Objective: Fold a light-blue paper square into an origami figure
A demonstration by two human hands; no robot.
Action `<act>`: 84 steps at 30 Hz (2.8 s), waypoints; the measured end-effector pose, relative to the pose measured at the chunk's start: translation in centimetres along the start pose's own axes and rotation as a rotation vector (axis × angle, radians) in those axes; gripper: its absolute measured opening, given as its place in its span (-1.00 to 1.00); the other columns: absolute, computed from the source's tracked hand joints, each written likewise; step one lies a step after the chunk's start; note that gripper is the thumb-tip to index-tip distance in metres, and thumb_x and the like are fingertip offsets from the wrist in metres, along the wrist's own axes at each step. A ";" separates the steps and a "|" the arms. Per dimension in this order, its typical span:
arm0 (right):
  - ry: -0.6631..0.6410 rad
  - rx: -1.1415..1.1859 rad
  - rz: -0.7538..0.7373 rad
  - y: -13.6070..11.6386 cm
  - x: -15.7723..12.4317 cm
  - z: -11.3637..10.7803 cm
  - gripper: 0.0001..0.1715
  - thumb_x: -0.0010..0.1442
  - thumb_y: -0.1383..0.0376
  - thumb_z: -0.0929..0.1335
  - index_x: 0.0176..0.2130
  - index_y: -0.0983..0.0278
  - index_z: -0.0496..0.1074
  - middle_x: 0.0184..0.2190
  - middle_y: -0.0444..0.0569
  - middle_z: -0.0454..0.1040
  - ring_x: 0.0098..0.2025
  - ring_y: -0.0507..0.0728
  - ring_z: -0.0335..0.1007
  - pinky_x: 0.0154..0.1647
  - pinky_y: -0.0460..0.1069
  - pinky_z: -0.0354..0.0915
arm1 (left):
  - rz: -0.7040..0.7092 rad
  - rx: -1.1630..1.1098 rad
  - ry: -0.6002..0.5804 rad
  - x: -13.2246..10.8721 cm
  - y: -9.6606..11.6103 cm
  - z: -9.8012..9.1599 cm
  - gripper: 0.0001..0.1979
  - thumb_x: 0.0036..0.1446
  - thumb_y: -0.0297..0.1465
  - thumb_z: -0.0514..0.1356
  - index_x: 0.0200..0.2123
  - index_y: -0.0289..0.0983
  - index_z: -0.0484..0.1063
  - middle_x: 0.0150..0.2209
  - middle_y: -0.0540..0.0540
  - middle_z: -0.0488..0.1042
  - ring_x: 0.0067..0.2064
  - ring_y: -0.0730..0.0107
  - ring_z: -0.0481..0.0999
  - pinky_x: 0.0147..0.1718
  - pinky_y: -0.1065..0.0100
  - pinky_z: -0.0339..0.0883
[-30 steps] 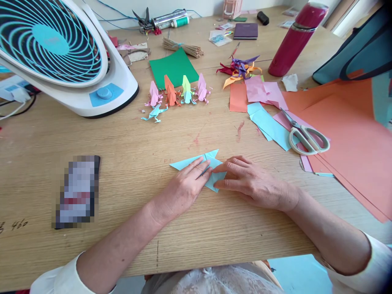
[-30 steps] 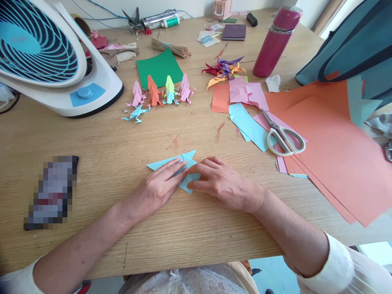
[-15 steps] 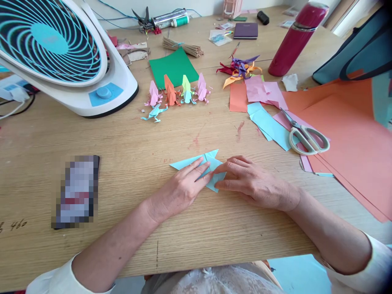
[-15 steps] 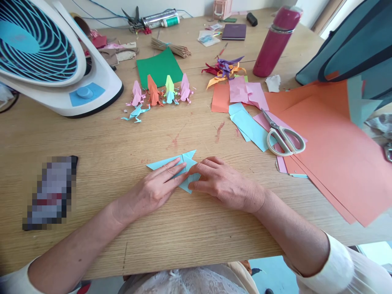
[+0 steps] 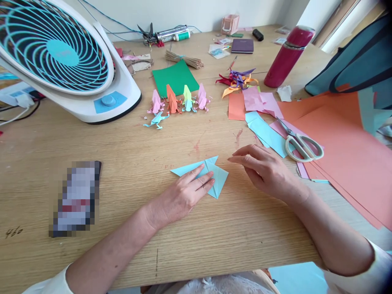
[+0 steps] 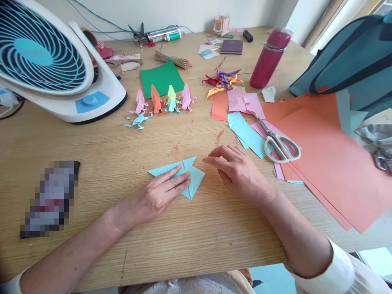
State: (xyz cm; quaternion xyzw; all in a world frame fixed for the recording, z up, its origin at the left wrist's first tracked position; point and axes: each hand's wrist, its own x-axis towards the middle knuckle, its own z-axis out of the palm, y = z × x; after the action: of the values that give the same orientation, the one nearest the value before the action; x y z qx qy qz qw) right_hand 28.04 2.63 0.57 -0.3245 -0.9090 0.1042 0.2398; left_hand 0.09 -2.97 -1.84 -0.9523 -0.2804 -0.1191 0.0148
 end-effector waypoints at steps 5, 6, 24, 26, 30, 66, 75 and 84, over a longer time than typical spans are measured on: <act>-0.184 -0.012 -0.123 -0.3 0.3 1.2 -0.44 0.32 0.51 0.19 0.22 0.17 0.33 0.06 0.14 0.41 0.05 0.22 0.35 0.04 0.18 0.29 | -0.021 -0.010 -0.006 0.1 0.2 -0.1 -0.57 0.30 -0.60 0.04 0.22 -0.45 0.30 0.26 -0.27 0.33 0.40 0.00 0.07 0.28 0.04 0.28; -0.207 -0.022 -0.135 -0.4 0.4 1.5 -0.44 0.33 0.51 0.20 0.24 0.17 0.31 0.08 0.14 0.40 0.07 0.23 0.34 0.05 0.19 0.29 | -0.025 -0.011 -0.003 0.2 0.2 -0.1 -0.58 0.30 -0.59 0.04 0.21 -0.44 0.30 0.26 -0.27 0.34 0.40 0.00 0.07 0.29 0.04 0.28; -0.249 -0.037 -0.173 -0.2 -0.3 0.0 -0.49 0.22 0.61 0.19 0.03 0.31 0.47 0.11 0.17 0.45 0.10 0.23 0.43 0.03 0.17 0.41 | -0.030 -0.023 0.002 0.2 0.3 -0.2 -0.61 0.30 -0.56 0.06 0.18 -0.44 0.35 0.23 -0.28 0.38 0.39 0.01 0.12 0.27 0.03 0.30; -0.241 -0.020 -0.161 -0.1 -0.4 -0.2 -0.47 0.21 0.62 0.18 0.03 0.28 0.47 0.12 0.13 0.45 0.10 0.22 0.43 0.04 0.16 0.41 | -0.031 -0.029 0.007 0.2 0.3 -0.1 -0.61 0.30 -0.57 0.06 0.18 -0.44 0.35 0.23 -0.28 0.38 0.39 0.03 0.10 0.27 0.04 0.29; -0.223 0.012 -0.150 0.3 -0.7 -0.1 -0.47 0.23 0.61 0.17 0.05 0.25 0.45 0.12 0.09 0.44 0.08 0.19 0.42 0.07 0.14 0.37 | -0.032 -0.010 -0.001 0.1 0.3 -0.1 -0.63 0.32 -0.55 0.06 0.16 -0.42 0.37 0.23 -0.26 0.38 0.39 0.03 0.11 0.27 0.05 0.30; -0.278 -0.123 -0.125 -0.7 0.3 1.0 -0.63 0.41 0.32 0.20 0.14 0.28 0.36 0.06 0.17 0.38 0.03 0.26 0.33 0.02 0.18 0.31 | -0.045 -0.046 0.027 0.7 0.4 -0.4 -0.64 0.31 -0.58 0.05 0.13 -0.45 0.40 0.21 -0.27 0.41 0.35 0.06 0.22 0.29 0.10 0.28; -0.276 -0.101 -0.095 -0.9 -1.0 -0.4 -0.66 0.42 0.30 0.20 0.08 0.25 0.43 0.13 0.14 0.42 0.06 0.26 0.40 0.01 0.17 0.36 | -0.067 -0.049 0.025 0.5 0.5 -0.4 -0.64 0.32 -0.57 0.05 0.15 -0.43 0.39 0.22 -0.24 0.40 0.38 0.09 0.15 0.30 0.11 0.27; -0.180 -0.034 -0.168 -1.1 -0.7 -0.1 -0.75 0.38 0.35 0.23 -0.04 0.29 0.45 -0.01 0.14 0.49 -0.03 0.22 0.43 -0.01 0.16 0.33 | -0.016 -0.027 0.044 0.7 0.4 -0.5 -0.64 0.31 -0.59 0.04 0.15 -0.48 0.37 0.20 -0.26 0.42 0.36 0.10 0.19 0.33 0.13 0.22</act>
State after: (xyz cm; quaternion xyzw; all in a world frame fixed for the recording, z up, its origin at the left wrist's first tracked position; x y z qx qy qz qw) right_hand 27.93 1.31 0.76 -0.2405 -0.9525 0.0971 0.1594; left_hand 0.73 -3.01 -1.18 -0.9473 -0.2860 -0.1438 0.0072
